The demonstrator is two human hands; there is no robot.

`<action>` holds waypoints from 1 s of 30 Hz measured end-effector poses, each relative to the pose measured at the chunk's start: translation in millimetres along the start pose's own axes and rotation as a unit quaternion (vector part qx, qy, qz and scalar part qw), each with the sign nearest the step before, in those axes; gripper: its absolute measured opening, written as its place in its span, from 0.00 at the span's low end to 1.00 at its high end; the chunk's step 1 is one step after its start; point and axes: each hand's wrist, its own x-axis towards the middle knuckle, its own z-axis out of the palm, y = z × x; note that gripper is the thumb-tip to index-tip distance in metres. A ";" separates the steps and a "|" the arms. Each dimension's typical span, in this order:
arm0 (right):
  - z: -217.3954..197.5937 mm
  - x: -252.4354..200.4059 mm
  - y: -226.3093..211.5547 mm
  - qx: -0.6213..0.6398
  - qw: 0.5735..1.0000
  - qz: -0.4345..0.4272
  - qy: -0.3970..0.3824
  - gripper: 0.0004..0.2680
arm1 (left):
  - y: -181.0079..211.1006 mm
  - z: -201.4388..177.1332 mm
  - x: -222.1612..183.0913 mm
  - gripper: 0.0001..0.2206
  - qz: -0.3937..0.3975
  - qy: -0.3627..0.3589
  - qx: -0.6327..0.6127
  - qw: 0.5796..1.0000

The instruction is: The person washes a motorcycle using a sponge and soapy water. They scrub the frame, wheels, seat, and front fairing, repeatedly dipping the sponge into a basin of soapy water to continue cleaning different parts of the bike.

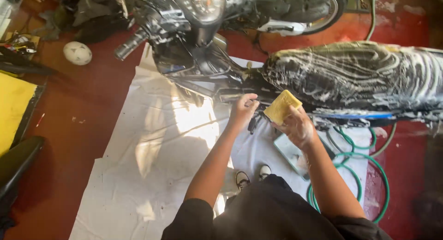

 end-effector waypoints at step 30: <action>337.0 390.0 -62.6 -0.461 0.535 -0.707 0.034 0.14 | 127.1 -251.1 240.5 0.48 0.146 0.307 0.602 0.722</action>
